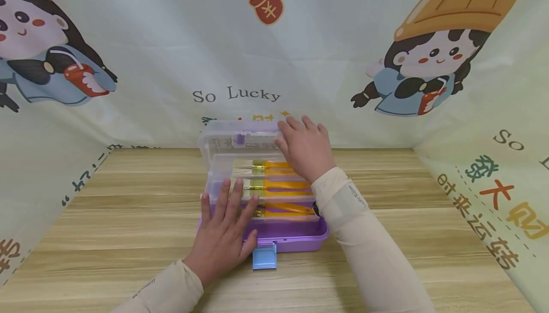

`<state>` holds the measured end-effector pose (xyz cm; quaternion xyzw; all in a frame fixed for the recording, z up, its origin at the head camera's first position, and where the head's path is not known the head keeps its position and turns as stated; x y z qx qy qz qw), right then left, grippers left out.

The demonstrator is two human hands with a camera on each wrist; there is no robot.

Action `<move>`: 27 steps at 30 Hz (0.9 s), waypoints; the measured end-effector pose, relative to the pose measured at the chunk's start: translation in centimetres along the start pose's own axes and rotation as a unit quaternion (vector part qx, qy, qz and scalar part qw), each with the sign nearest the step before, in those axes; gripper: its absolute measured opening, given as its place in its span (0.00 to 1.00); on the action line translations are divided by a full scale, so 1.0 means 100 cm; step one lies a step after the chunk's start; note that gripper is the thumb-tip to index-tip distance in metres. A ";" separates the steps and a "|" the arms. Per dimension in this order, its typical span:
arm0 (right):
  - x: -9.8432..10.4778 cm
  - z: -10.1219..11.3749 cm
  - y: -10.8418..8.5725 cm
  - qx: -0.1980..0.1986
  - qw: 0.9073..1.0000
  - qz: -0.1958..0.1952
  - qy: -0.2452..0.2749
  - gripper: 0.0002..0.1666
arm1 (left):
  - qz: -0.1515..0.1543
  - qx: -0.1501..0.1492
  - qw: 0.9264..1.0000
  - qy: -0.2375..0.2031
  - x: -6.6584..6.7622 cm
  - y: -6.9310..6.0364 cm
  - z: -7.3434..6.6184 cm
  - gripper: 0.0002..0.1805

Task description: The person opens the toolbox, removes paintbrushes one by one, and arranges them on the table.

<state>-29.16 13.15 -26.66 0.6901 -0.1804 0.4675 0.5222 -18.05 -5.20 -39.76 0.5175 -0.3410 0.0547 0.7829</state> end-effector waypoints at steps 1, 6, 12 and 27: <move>-0.001 0.000 0.001 -0.012 1.000 0.019 0.003 0.32 | 0.000 0.001 1.000 0.000 0.000 0.000 0.000 0.42; -0.008 -0.003 0.007 -0.037 0.997 0.065 0.006 0.40 | 0.000 0.004 1.000 0.003 0.000 -0.001 0.001 0.40; -0.013 -0.007 0.006 -0.030 0.998 0.061 0.013 0.45 | 0.013 0.006 1.000 0.001 -0.001 -0.001 0.000 0.39; 0.002 0.018 -0.054 0.058 0.990 -0.087 0.098 0.36 | 0.053 0.010 0.999 0.002 0.002 0.002 0.000 0.43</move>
Point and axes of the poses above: each hand's wrist, its own y-axis towards the middle knuckle, its own x-axis out of the back of the hand, z = x × y, the point moved 3 cm from there along y, towards the middle knuckle, and after that the axes turned 8 degrees about -z, right-handed, at the moved point
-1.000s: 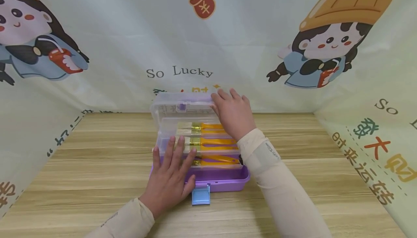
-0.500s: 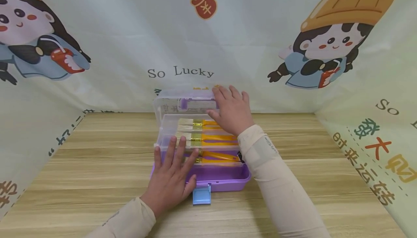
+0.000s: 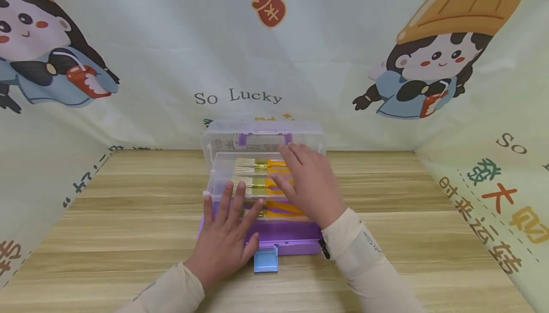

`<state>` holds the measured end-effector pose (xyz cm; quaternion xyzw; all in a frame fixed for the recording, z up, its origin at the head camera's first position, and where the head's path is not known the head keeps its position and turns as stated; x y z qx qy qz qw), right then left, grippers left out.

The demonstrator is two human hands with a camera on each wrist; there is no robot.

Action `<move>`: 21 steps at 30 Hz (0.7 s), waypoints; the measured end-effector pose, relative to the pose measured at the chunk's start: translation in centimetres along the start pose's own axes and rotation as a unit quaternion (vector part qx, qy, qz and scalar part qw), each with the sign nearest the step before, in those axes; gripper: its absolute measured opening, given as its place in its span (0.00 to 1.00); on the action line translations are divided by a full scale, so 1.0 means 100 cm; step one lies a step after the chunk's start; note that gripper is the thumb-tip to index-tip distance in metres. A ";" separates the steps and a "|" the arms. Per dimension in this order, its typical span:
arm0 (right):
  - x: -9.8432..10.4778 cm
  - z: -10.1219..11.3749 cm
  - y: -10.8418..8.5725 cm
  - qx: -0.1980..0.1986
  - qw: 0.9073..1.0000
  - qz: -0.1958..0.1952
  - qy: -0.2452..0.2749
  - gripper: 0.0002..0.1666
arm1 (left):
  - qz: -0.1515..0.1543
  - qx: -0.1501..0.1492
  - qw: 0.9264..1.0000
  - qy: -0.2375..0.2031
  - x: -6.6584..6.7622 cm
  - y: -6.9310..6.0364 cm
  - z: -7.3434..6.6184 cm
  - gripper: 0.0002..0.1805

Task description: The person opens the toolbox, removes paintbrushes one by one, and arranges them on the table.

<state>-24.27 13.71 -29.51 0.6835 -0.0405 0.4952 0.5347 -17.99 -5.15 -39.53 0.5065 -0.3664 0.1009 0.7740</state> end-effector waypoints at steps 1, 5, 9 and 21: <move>-0.003 0.001 -0.006 -0.007 1.000 0.016 -0.004 0.37 | -0.005 -0.001 1.000 -0.001 0.000 0.000 0.000 0.43; -0.016 0.002 -0.021 -0.047 0.995 0.088 -0.029 0.38 | -0.013 -0.002 1.000 -0.013 -0.001 -0.001 -0.001 0.48; -0.020 0.002 -0.024 -0.057 0.990 0.120 -0.053 0.37 | -0.001 -0.001 1.000 -0.014 -0.001 -0.002 -0.001 0.51; -0.023 0.001 -0.020 -0.013 0.989 0.124 -0.084 0.46 | 0.005 0.008 1.000 -0.026 -0.001 -0.002 -0.002 0.49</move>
Point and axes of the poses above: each hand's wrist, its own y-axis towards the middle knuckle, its own x-axis out of the back of the hand, z = x × y, the point moved 3 cm from there along y, towards the middle knuckle, and after that the axes turned 8 degrees about -z, right-handed, at the moved point
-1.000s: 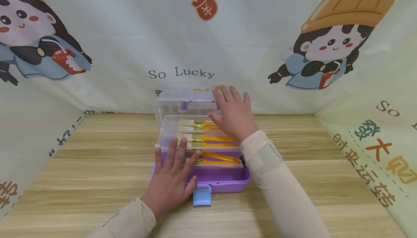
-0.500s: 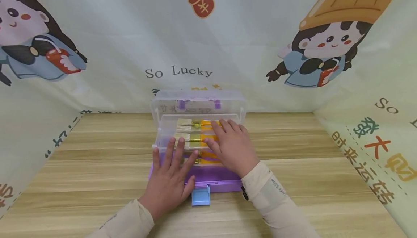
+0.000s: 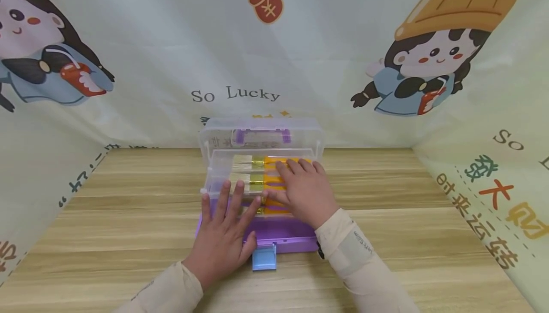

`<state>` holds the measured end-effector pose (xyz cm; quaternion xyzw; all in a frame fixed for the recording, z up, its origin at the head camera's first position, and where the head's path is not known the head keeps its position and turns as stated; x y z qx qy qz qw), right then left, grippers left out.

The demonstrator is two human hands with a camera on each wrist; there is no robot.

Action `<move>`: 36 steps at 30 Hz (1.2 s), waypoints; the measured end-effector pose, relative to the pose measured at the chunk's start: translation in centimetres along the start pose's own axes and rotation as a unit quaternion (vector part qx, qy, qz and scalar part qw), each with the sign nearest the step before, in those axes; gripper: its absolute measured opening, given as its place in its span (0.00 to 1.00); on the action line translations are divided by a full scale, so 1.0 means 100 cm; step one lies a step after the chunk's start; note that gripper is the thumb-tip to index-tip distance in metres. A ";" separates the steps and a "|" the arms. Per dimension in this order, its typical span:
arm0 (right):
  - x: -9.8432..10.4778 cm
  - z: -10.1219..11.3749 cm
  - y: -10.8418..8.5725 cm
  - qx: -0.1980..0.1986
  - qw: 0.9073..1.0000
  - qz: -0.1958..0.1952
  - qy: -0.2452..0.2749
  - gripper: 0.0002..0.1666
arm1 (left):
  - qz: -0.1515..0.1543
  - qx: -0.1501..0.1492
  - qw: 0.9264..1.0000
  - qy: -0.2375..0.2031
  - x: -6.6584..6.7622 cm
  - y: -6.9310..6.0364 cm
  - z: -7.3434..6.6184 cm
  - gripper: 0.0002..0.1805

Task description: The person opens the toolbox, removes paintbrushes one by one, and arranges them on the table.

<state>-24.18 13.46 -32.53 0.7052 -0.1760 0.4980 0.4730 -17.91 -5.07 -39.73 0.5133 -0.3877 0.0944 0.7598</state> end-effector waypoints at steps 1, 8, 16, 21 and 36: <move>0.000 0.000 0.001 0.000 1.000 0.000 0.000 0.45 | -0.001 0.000 1.000 0.001 0.000 0.001 0.000 0.48; 0.000 -0.003 0.008 -0.005 0.999 0.029 0.017 0.42 | 0.009 0.002 1.000 0.004 -0.001 0.003 0.001 0.49; 0.002 -0.006 0.016 -0.012 0.998 0.049 0.038 0.40 | 0.047 0.003 0.999 0.025 -0.001 0.003 0.001 0.42; 0.000 -0.010 0.023 -0.020 0.998 0.049 0.044 0.40 | 0.035 0.006 0.999 0.014 -0.002 0.002 0.002 0.40; -0.008 -0.017 0.039 -0.049 0.996 0.045 0.051 0.41 | 0.070 0.020 0.997 -0.003 -0.002 0.003 0.004 0.40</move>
Point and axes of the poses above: each hand's wrist, its own y-axis towards the middle knuckle, its own x-axis out of the back of the hand, z = x × y, the point moved 3 cm from there along y, towards the middle knuckle, and after that the axes turned 8 degrees about -z, right-handed, at the moved point
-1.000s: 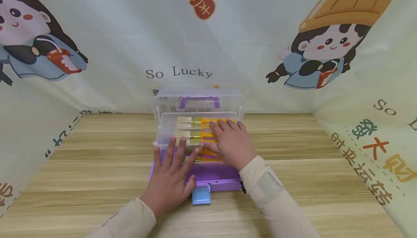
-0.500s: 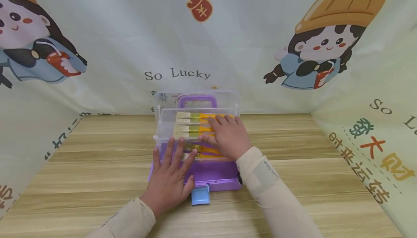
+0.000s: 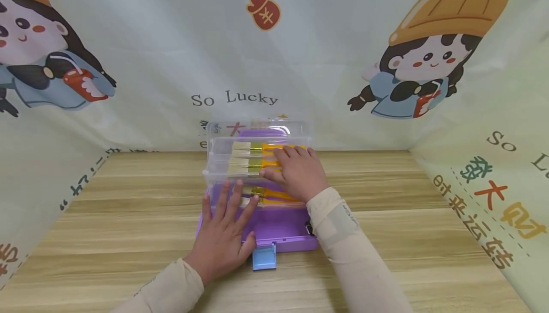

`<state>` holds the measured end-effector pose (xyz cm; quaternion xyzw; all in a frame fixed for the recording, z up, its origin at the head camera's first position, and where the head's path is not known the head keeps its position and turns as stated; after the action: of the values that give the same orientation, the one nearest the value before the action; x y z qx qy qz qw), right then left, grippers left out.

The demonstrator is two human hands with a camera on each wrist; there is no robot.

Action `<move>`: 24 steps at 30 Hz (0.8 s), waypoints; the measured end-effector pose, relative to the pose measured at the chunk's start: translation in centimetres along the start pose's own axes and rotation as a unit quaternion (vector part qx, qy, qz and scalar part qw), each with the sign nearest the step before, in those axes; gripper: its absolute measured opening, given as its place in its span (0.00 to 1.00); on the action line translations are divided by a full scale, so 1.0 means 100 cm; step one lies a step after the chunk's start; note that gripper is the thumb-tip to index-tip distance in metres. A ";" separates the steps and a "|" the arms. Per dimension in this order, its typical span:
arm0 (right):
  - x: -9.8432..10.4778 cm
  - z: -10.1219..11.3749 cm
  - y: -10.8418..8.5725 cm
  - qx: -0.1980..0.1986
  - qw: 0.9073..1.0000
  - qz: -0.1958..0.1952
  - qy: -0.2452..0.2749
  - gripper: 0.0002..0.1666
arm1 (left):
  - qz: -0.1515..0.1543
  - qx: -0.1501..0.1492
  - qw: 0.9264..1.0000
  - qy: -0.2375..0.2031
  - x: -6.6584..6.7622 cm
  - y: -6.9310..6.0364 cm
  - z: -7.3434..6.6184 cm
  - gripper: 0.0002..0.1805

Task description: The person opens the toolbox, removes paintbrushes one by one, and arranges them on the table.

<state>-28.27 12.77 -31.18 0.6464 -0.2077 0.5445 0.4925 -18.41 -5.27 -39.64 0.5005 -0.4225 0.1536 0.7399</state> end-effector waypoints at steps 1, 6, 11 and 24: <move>-0.001 -0.001 0.002 -0.002 1.000 -0.001 0.001 0.41 | 0.010 0.003 1.000 0.001 0.000 0.000 0.000 0.40; -0.007 -0.004 0.009 -0.015 1.000 -0.008 0.003 0.41 | 0.022 0.016 1.000 -0.011 -0.001 -0.002 0.002 0.40; -0.007 -0.005 0.014 -0.024 1.000 -0.012 0.004 0.41 | 0.022 0.019 0.999 -0.016 -0.002 -0.001 0.002 0.40; -0.014 -0.013 0.026 -0.044 0.999 -0.019 -0.003 0.41 | 0.043 0.024 0.998 -0.028 -0.005 0.006 0.006 0.43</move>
<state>-31.48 12.43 -31.48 0.6295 -0.2206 0.5234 0.5302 -19.40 -5.39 -39.61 0.5033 -0.4607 0.1811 0.7083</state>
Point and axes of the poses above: each hand's wrist, its own y-axis towards the middle knuckle, its own x-axis out of the back of the hand, z = x × y, the point moved 3 cm from there along y, towards the middle knuckle, and after that the axes turned 8 degrees about -z, right-handed, at the moved point
